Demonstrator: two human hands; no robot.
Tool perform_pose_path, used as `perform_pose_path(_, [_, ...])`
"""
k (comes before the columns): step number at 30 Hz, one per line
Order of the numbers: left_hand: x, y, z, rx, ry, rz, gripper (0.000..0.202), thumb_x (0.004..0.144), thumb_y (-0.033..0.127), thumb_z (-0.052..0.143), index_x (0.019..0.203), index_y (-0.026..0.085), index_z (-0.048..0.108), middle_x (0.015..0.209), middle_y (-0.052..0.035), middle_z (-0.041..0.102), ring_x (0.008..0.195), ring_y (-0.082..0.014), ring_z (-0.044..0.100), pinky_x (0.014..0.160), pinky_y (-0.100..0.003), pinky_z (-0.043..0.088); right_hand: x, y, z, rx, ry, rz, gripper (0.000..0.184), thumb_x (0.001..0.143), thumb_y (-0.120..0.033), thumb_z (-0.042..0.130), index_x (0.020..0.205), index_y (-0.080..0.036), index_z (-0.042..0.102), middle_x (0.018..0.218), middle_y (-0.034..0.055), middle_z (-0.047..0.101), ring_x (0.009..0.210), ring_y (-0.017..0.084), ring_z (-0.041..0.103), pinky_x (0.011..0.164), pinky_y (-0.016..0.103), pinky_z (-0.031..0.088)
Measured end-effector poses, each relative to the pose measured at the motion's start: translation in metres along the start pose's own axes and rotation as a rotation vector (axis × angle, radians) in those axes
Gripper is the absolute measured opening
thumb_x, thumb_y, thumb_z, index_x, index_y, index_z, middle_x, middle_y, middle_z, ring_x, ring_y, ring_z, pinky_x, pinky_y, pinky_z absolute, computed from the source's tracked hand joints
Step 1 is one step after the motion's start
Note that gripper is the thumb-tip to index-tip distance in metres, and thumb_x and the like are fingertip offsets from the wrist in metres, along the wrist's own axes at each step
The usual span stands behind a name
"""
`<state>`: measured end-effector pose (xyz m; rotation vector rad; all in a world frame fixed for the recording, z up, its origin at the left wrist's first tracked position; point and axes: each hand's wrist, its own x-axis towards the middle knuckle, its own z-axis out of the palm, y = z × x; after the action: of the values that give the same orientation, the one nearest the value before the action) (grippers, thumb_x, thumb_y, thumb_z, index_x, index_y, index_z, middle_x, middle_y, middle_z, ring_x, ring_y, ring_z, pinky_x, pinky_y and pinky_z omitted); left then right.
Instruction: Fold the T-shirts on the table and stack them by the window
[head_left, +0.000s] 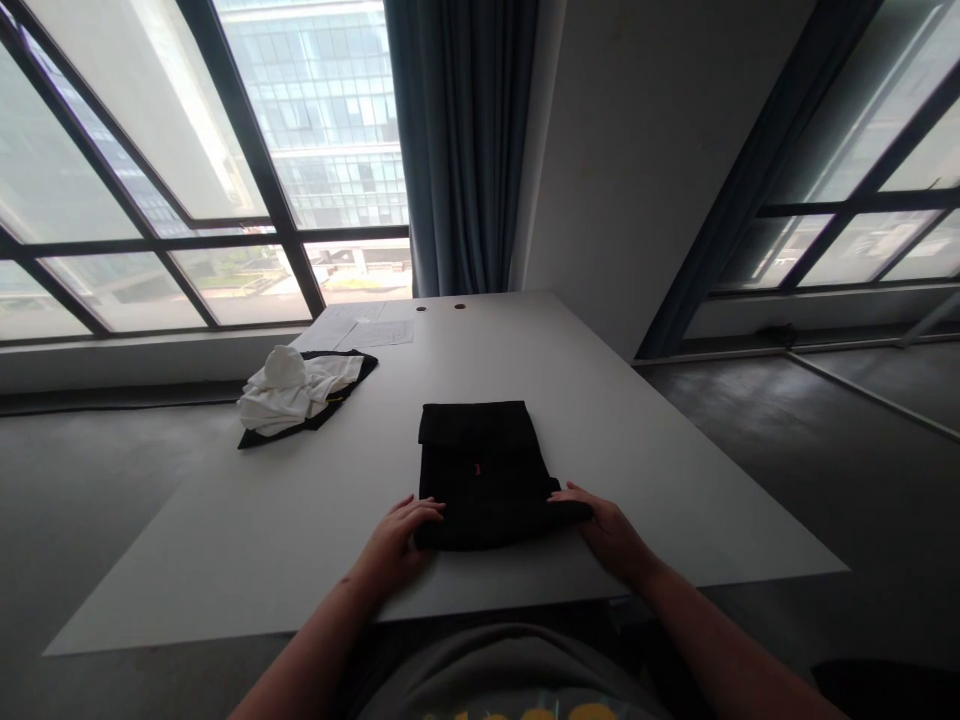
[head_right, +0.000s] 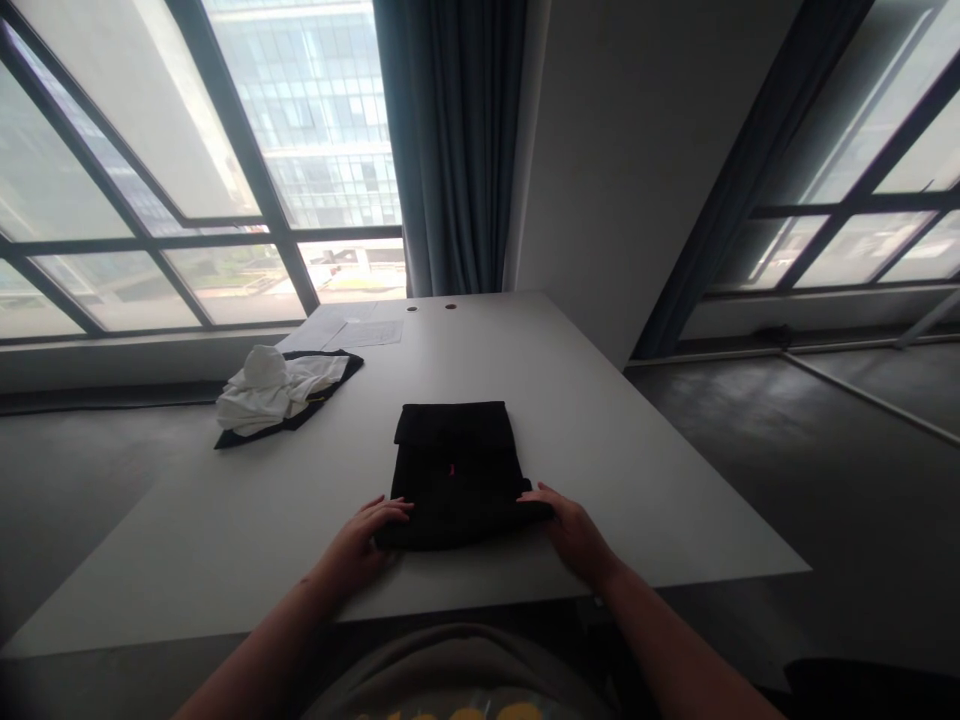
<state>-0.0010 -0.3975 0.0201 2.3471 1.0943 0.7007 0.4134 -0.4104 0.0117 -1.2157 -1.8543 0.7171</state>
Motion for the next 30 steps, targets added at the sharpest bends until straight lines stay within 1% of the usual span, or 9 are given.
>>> perform_pose_path(3, [0.007, 0.008, -0.01, -0.061, 0.017, 0.054, 0.038, 0.086, 0.017, 0.058, 0.122, 0.027, 0.067, 0.133, -0.0059, 0.072, 0.132, -0.0246, 0.062, 0.126, -0.054, 0.03, 0.003, -0.007, -0.004, 0.048, 0.02, 0.066, 0.037, 0.099, -0.045, 0.054, 0.117, -0.022, 0.077, 0.123, 0.0102, 0.076, 0.135, 0.032, 0.059, 0.119, 0.054, 0.041])
perform_pose_path(5, [0.011, 0.015, -0.016, -0.106, 0.083, 0.021, 0.032, 0.093, 0.022, 0.054, 0.122, 0.027, 0.067, 0.127, -0.0055, 0.075, 0.125, -0.0241, 0.066, 0.123, -0.052, 0.036, 0.007, -0.012, -0.009, 0.06, 0.041, 0.096, 0.039, 0.098, -0.048, 0.054, 0.115, -0.022, 0.077, 0.122, 0.0104, 0.077, 0.129, 0.033, 0.063, 0.114, 0.053, 0.047])
perform_pose_path(8, [0.018, 0.024, -0.023, -0.152, 0.166, -0.101, 0.029, 0.098, 0.032, 0.048, 0.118, 0.025, 0.067, 0.112, -0.0067, 0.078, 0.108, -0.0247, 0.072, 0.102, -0.043, 0.054, 0.015, -0.022, -0.018, 0.032, 0.098, 0.112, 0.041, 0.097, -0.053, 0.053, 0.104, -0.021, 0.076, 0.103, 0.0085, 0.079, 0.102, 0.03, 0.073, 0.096, 0.046, 0.057])
perform_pose_path(10, [0.022, 0.03, -0.026, -0.158, 0.185, -0.156, 0.031, 0.1, 0.038, 0.044, 0.116, 0.023, 0.067, 0.101, -0.0069, 0.077, 0.094, -0.0239, 0.073, 0.087, -0.037, 0.057, 0.017, -0.027, -0.022, -0.007, 0.15, 0.131, 0.044, 0.097, -0.058, 0.05, 0.089, -0.021, 0.073, 0.084, 0.0056, 0.075, 0.082, 0.027, 0.07, 0.079, 0.039, 0.059])
perform_pose_path(12, [0.025, 0.034, -0.028, -0.151, 0.205, -0.175, 0.035, 0.102, 0.043, 0.041, 0.115, 0.022, 0.065, 0.095, -0.006, 0.076, 0.087, -0.0228, 0.071, 0.082, -0.035, 0.057, 0.018, -0.032, -0.023, -0.032, 0.201, 0.158, 0.049, 0.096, -0.062, 0.048, 0.078, -0.021, 0.068, 0.073, 0.0039, 0.07, 0.072, 0.024, 0.065, 0.068, 0.035, 0.056])
perform_pose_path(16, [0.037, 0.035, -0.03, -0.117, 0.257, -0.241, 0.039, 0.105, 0.047, 0.036, 0.116, 0.021, 0.063, 0.091, -0.0054, 0.074, 0.084, -0.023, 0.07, 0.078, -0.034, 0.055, 0.02, -0.034, -0.016, 0.019, 0.212, 0.192, 0.05, 0.097, -0.063, 0.047, 0.086, -0.02, 0.07, 0.081, 0.0056, 0.073, 0.078, 0.025, 0.067, 0.072, 0.035, 0.056])
perform_pose_path(21, [0.078, 0.017, -0.03, 0.008, 0.238, -0.432, 0.038, 0.107, 0.045, 0.035, 0.118, 0.023, 0.063, 0.1, -0.009, 0.077, 0.096, -0.0279, 0.073, 0.082, -0.037, 0.054, 0.058, -0.021, 0.0, -0.027, 0.257, 0.255, 0.046, 0.101, -0.055, 0.041, 0.111, -0.022, 0.07, 0.106, 0.0087, 0.077, 0.101, 0.028, 0.071, 0.091, 0.038, 0.054])
perform_pose_path(26, [0.137, -0.011, -0.031, 0.214, 0.158, -0.571, 0.041, 0.109, 0.044, 0.032, 0.126, 0.023, 0.062, 0.121, -0.0118, 0.076, 0.114, -0.0287, 0.07, 0.091, -0.036, 0.052, 0.123, -0.002, 0.011, -0.456, 0.112, 0.434, 0.046, 0.106, -0.04, 0.029, 0.104, -0.018, 0.069, 0.105, 0.0143, 0.076, 0.098, 0.027, 0.071, 0.085, 0.035, 0.051])
perform_pose_path(30, [0.163, -0.036, -0.025, 0.322, 0.057, -0.692, 0.037, 0.103, 0.049, 0.046, 0.114, 0.021, 0.067, 0.116, -0.0149, 0.076, 0.111, -0.0307, 0.071, 0.09, -0.038, 0.052, 0.152, 0.014, 0.013, -0.587, -0.025, 0.474, 0.035, 0.103, -0.035, 0.045, 0.094, -0.015, 0.072, 0.101, 0.0182, 0.076, 0.096, 0.029, 0.071, 0.082, 0.035, 0.049])
